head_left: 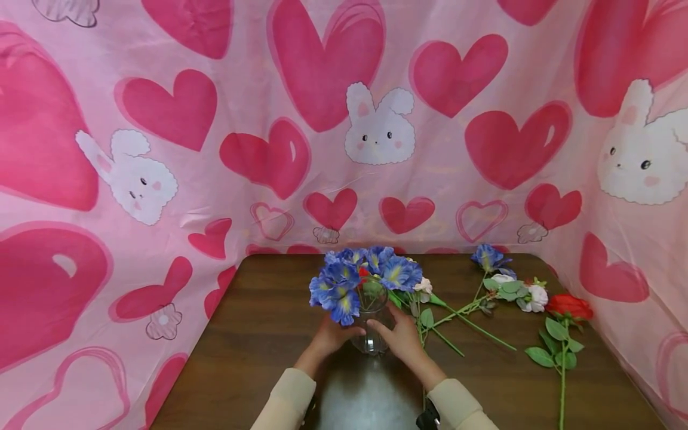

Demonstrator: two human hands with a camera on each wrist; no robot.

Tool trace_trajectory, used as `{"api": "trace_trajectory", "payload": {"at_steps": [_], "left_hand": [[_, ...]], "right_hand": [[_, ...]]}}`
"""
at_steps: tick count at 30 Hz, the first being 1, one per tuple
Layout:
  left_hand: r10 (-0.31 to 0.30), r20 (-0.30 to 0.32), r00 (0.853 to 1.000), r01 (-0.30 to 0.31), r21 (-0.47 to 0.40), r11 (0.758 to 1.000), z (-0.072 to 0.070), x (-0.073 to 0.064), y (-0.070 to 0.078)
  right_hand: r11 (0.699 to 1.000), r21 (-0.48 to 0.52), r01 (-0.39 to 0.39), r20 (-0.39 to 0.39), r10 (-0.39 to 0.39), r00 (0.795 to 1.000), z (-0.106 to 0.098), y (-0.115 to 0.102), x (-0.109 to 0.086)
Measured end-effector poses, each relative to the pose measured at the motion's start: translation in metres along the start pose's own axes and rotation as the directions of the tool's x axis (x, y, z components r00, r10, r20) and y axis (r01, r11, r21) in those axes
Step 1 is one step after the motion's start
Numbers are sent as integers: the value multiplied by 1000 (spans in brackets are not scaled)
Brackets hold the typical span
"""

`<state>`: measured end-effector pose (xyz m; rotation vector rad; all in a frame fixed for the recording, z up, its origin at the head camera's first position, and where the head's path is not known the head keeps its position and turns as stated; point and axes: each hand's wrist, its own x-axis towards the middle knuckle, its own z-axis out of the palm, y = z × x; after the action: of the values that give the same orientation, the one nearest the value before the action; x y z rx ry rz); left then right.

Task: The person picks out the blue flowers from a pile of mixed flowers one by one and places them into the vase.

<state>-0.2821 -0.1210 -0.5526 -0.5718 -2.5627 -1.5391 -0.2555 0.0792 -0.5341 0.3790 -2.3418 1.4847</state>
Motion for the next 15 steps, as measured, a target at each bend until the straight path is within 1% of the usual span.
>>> {"api": "trace_trajectory", "payload": {"at_steps": [4,8,10,13,15], "left_hand": [[-5,10,1000,5,-19,1000,1,0,-1],[-9,14,1000,10,-4,1000,1,-1,-2],[-17,12,1000,17,-2,1000,0,-1,-2],[-31,18,999,31,-10,999,0,-1,-2],[-33,21,999,33,-14,999,0,-1,-2]], "right_hand": [[997,46,-57,66,54,996,-8,0,1],[996,21,-89,109,86,990,-19,3,1],[996,14,-93,114,91,989,-26,5,3],[995,3,-98,91,97,991,-39,8,6],[993,-26,-111,68,113,991,-50,10,8]]}}
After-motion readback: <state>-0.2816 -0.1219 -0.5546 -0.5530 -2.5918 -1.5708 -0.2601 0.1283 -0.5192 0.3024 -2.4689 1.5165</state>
